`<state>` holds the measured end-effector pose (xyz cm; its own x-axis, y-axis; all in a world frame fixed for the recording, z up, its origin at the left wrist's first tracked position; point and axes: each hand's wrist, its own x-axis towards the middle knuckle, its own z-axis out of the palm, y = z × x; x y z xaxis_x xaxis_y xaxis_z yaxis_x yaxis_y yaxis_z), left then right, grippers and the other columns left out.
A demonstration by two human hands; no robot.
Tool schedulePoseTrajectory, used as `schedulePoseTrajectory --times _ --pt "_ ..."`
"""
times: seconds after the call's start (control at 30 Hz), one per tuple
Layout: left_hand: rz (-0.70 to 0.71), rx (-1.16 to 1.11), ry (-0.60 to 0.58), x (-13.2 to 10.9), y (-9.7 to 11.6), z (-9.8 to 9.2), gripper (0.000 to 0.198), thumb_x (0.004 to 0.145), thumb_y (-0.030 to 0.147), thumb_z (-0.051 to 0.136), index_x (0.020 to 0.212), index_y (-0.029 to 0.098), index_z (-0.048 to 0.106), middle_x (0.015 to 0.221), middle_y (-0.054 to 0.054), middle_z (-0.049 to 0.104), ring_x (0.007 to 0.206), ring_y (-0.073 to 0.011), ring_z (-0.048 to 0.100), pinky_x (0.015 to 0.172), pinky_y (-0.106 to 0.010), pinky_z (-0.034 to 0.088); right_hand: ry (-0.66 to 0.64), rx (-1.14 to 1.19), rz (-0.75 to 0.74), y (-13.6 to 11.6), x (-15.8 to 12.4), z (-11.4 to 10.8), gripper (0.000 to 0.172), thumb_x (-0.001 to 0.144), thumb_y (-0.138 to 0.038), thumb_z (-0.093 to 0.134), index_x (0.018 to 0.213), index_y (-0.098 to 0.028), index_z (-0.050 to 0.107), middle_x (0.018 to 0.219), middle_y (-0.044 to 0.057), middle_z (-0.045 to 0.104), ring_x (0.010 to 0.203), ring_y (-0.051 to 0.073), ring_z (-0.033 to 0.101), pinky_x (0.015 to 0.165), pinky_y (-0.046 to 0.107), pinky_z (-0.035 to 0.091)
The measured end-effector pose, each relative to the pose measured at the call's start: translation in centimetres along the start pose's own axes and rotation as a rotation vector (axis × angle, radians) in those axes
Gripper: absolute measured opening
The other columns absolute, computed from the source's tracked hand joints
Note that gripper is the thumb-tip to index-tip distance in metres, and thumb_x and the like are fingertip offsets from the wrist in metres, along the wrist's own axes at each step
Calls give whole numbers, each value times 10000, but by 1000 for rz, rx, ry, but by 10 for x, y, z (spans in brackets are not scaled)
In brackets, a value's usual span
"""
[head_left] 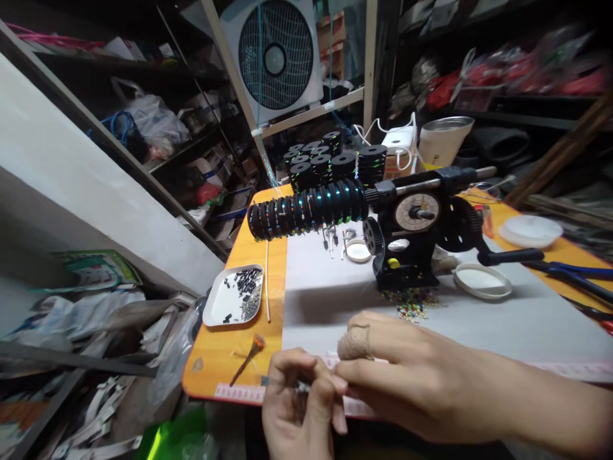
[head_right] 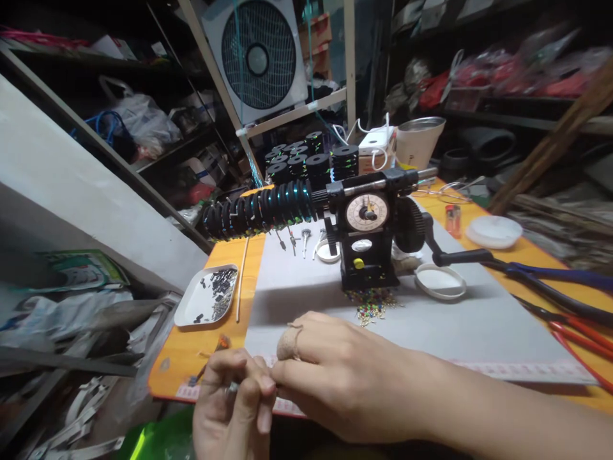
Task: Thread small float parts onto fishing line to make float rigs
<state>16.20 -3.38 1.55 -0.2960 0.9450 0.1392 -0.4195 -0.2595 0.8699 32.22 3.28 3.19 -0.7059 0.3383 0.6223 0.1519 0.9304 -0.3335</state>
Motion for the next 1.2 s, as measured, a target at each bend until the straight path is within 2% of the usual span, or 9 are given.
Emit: schedulePoseTrajectory --times 0.1,0.23,0.5,0.6,0.67,0.7,0.77,0.87,1.2 --pt "-51 -29 -10 3 -4 2 174 813 320 847 914 269 716 667 49 714 449 -8 510 482 -74 400 14 -10 77 -3 -1 -5 168 961 -124 541 1063 -146 673 881 81 686 760 164 614 671 283 451" --pt "-116 -65 -11 3 -6 5 207 783 333 873 911 277 720 647 55 706 457 -13 513 497 -90 422 -3 -3 153 -6 3 -12 184 997 -194 505 933 -175 676 833 62 680 702 149 601 616 275 422" --pt "-124 -14 -20 8 -2 0 158 855 320 813 957 273 702 688 49 690 493 -29 513 516 -114 425 -52 150 150 1 -3 -6 72 1013 -169 530 1022 -157 601 923 65 658 796 151 598 695 250 487" --pt "-178 9 -59 13 -3 -5 444 723 380 912 1085 250 691 868 -2 690 603 -64 528 588 -171 445 32 76 167 4 -6 -1 91 988 -120 529 952 -154 605 854 62 624 754 157 568 647 259 465" --pt "-235 -29 -119 14 -6 -8 724 542 547 956 1122 217 675 1025 -53 668 643 -84 503 588 -206 426 100 76 211 4 -6 0 54 955 -123 586 954 -155 629 848 57 613 765 158 575 651 258 465" --pt "-270 -46 -147 13 -8 -8 752 540 634 916 1104 203 668 1049 -67 655 635 -85 479 575 -218 406 127 100 244 4 -5 -1 52 948 -126 604 961 -159 642 839 48 611 758 151 578 648 250 464" --pt "-326 -37 -182 10 -12 -9 591 740 699 754 1018 190 644 923 -44 636 606 -84 437 567 -223 365 167 160 316 3 -4 -3 72 952 -124 607 955 -169 662 815 26 615 728 124 582 633 228 457" --pt "-356 41 -179 4 -19 -7 314 962 509 623 923 200 579 718 23 547 601 -90 431 583 -208 349 200 211 361 2 -1 -5 117 962 -116 597 914 -170 690 814 19 642 725 102 604 640 201 470" --pt "-279 204 -96 0 -20 7 291 944 447 681 845 209 548 690 43 576 630 -89 522 625 -180 416 228 299 411 5 1 -6 153 955 -129 616 929 -168 761 834 24 707 729 87 658 652 170 511"
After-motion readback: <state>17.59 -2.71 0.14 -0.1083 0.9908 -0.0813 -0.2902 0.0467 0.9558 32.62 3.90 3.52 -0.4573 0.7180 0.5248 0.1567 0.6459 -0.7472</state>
